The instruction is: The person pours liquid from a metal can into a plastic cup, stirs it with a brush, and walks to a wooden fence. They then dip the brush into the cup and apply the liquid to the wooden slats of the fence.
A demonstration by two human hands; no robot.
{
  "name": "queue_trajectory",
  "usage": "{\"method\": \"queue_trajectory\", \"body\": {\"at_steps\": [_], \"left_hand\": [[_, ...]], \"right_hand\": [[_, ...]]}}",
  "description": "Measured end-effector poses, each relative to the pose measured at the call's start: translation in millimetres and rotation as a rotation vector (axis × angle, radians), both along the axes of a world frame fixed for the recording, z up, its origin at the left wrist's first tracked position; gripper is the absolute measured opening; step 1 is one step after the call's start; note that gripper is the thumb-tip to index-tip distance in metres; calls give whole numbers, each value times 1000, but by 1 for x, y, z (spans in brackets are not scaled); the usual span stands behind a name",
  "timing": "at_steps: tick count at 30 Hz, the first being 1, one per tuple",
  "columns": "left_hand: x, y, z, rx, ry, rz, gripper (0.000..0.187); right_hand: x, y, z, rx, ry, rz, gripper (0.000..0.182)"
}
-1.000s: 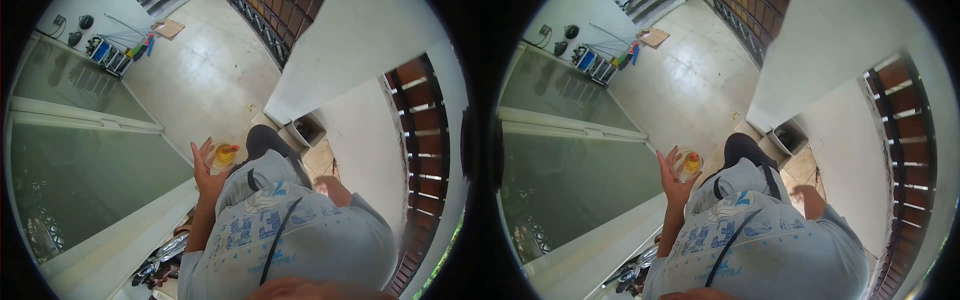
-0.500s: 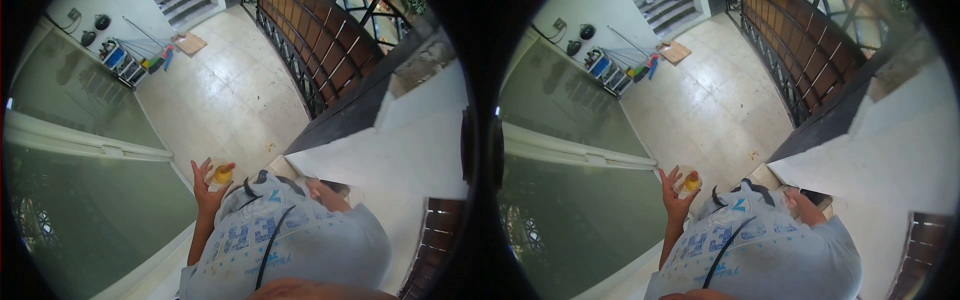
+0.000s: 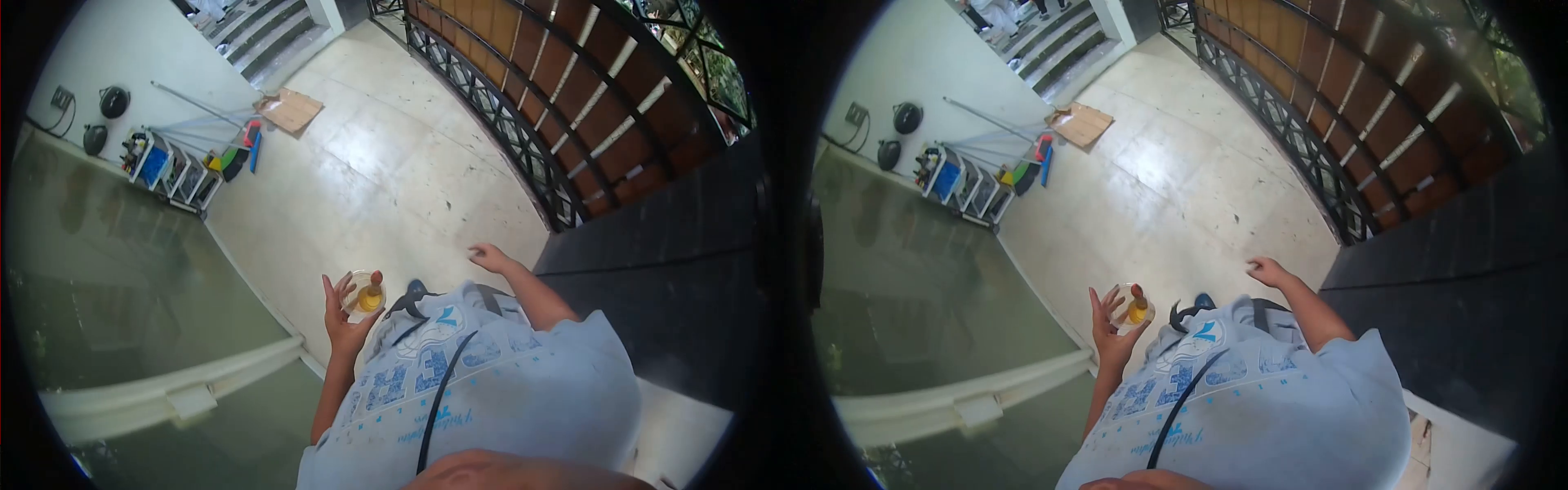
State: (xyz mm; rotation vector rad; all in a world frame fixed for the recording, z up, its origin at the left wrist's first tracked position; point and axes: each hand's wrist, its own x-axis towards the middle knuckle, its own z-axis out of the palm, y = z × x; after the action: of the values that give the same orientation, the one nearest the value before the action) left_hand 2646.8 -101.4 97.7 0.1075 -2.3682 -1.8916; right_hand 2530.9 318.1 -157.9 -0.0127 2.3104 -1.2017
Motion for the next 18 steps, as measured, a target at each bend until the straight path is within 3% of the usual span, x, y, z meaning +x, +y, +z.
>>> {"method": "queue_trajectory", "body": {"at_steps": [2, 3, 4, 5, 6, 7, 9, 10, 11, 15, 18], "left_hand": [[-94, -18, -17, -16, 120, -60, 137], [-139, -28, -22, 32, 176, -103, 134], [-180, -34, -20, 42, 183, -104, 134], [-222, -41, -16, 43, 181, -116, 134], [-263, -47, -12, 42, 179, -131, 134], [-307, -54, -11, 27, 203, -151, 134], [-390, -63, -8, 19, 236, -177, 135], [-432, -69, -8, 1, 263, -199, 135], [-470, -74, -5, -30, 246, -194, 136], [-622, -97, -14, 4, 192, -172, 137], [-724, -115, -1, -66, 242, -154, 138]], "right_hand": [[-15, 29, -69, 313, -71, -69, 56], [0, 67, -142, 564, 111, 74, 57], [-14, 79, -137, 784, -425, 390, 56], [-15, 81, -137, 832, -632, 478, 52], [-2, 90, -136, 723, -623, 313, 50], [-17, 90, -105, 481, -752, 382, 45], [-19, 88, -103, 491, -554, 484, 35], [-52, 60, -69, 503, -855, -8, 35], [-47, 82, -63, 499, -835, -2, 35], [-258, -2, -51, 486, -544, 95, 35], [-428, -44, 9, 468, -357, 181, 39]]}}
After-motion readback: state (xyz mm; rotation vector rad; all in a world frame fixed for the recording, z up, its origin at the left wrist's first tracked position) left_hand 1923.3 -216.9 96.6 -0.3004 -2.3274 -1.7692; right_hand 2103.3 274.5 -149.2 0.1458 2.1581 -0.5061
